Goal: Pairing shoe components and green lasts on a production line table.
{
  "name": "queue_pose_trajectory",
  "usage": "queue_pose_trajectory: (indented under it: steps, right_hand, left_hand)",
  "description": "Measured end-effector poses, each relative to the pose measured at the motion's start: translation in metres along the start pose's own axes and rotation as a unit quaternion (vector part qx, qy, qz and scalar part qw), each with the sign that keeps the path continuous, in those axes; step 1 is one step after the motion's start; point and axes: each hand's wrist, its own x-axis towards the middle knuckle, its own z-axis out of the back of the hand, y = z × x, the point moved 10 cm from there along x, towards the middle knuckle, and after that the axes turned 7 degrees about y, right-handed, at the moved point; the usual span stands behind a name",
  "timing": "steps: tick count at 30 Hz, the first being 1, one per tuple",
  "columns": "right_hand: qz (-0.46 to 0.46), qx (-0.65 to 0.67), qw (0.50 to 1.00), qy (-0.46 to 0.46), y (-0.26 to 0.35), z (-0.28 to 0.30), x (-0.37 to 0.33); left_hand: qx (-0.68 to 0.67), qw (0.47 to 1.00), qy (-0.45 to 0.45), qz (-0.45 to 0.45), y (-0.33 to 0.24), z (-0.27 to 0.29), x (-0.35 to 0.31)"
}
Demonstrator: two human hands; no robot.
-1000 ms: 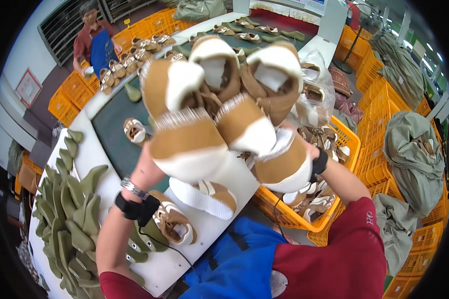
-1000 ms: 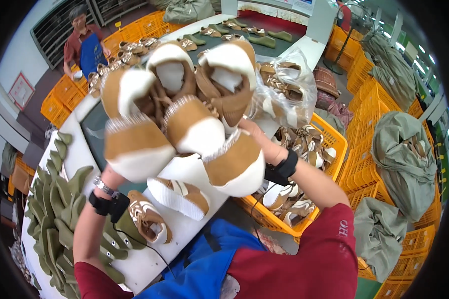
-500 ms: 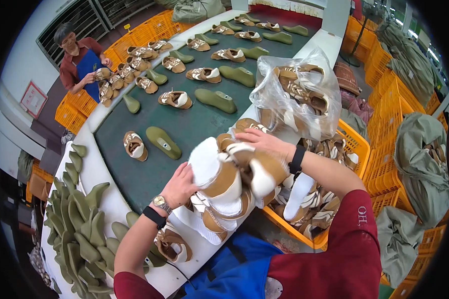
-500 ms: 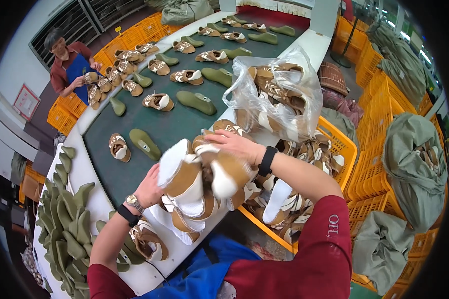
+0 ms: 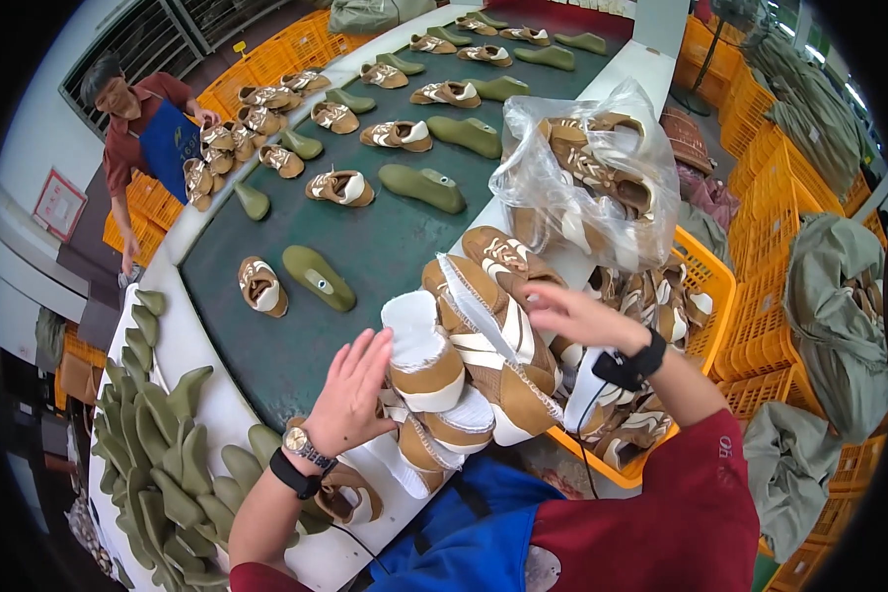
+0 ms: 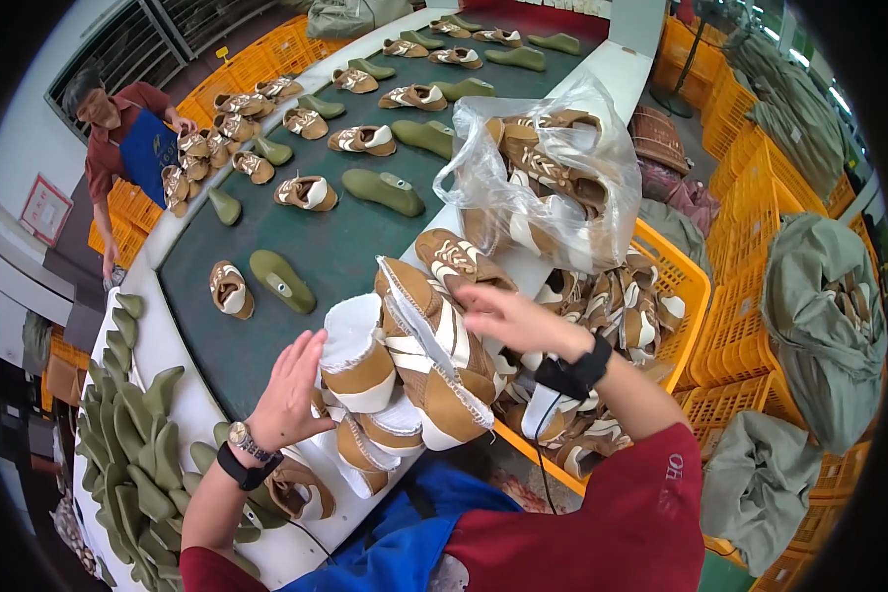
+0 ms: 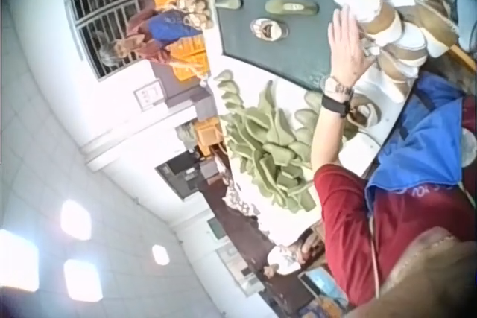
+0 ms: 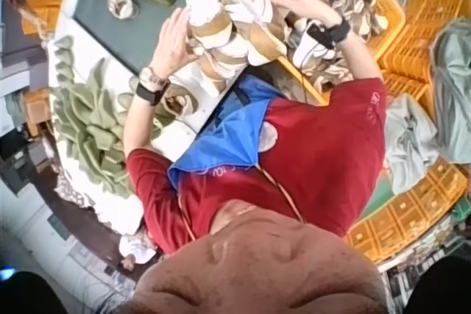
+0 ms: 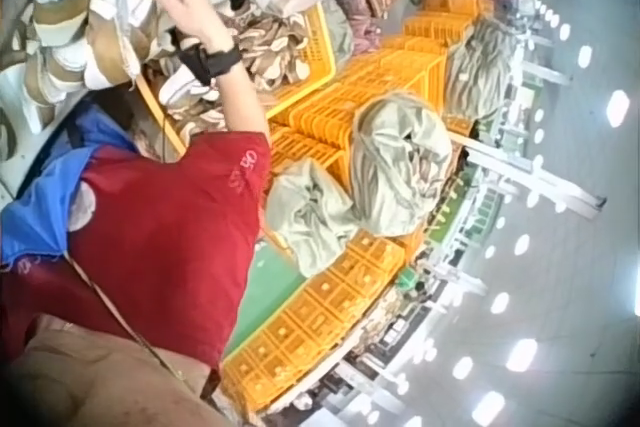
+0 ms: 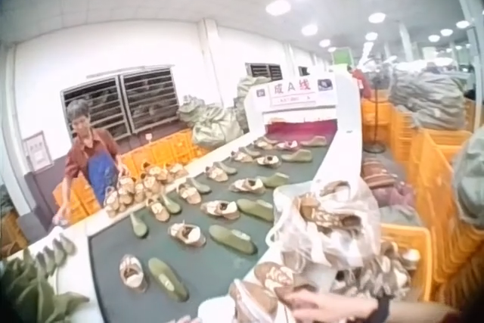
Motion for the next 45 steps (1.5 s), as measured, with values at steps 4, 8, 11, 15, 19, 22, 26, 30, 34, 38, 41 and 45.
queue_pose_trajectory:
  steps: [4,8,11,15,19,22,26,30,34,38,41,45]
  right_hand:
    - [0.049,0.096,0.994,0.027,-0.017,-0.053,-0.026]
    - [0.051,0.179,0.981,-0.046,0.002,-0.045,-0.02]
    - [0.093,0.107,0.989,-0.04,0.05,-0.015,0.006]
    - [0.105,-0.241,0.959,-0.107,0.086,0.025,0.033]
    - [-0.024,-0.503,0.864,-0.022,0.029,0.009,0.061]
    - [-0.028,-0.483,0.875,-0.032,0.029,0.018,0.055]
    - [-0.028,-0.531,0.839,-0.114,0.046,0.025,0.04]
    - [0.004,-0.569,0.809,-0.146,0.06,0.023,0.022]
    - [0.085,-0.431,0.875,-0.203,0.073,0.049,-0.013]
    - [0.078,-0.198,0.949,-0.232,0.098,0.039,-0.057]
    - [0.176,-0.274,0.941,-0.093,0.121,-0.039,-0.077]
    - [0.215,-0.406,0.883,-0.094,0.124,-0.105,-0.06]
  left_hand:
    - [-0.043,0.995,0.012,-0.094,-0.024,-0.004,0.017]
    - [-0.052,0.988,-0.036,-0.139,-0.039,0.003,0.017]
    - [-0.07,0.982,-0.126,-0.123,-0.044,0.023,0.017]
    - [-0.002,0.987,-0.11,-0.114,-0.056,0.022,0.043]
    - [-0.018,0.993,-0.045,-0.109,-0.056,-0.027,0.05]
    - [0.025,0.994,-0.055,-0.094,-0.059,-0.018,0.05]
    - [-0.003,0.996,-0.042,-0.079,-0.078,-0.019,0.045]
    - [-0.043,0.997,-0.023,-0.055,-0.067,-0.032,0.048]
    - [-0.076,0.994,-0.053,-0.05,-0.061,-0.005,0.044]
    - [-0.118,0.992,-0.049,0.02,-0.042,0.018,0.0]
    - [-0.146,0.987,-0.001,0.06,-0.062,-0.006,-0.044]
    - [-0.062,0.992,0.077,0.08,-0.108,-0.064,-0.074]
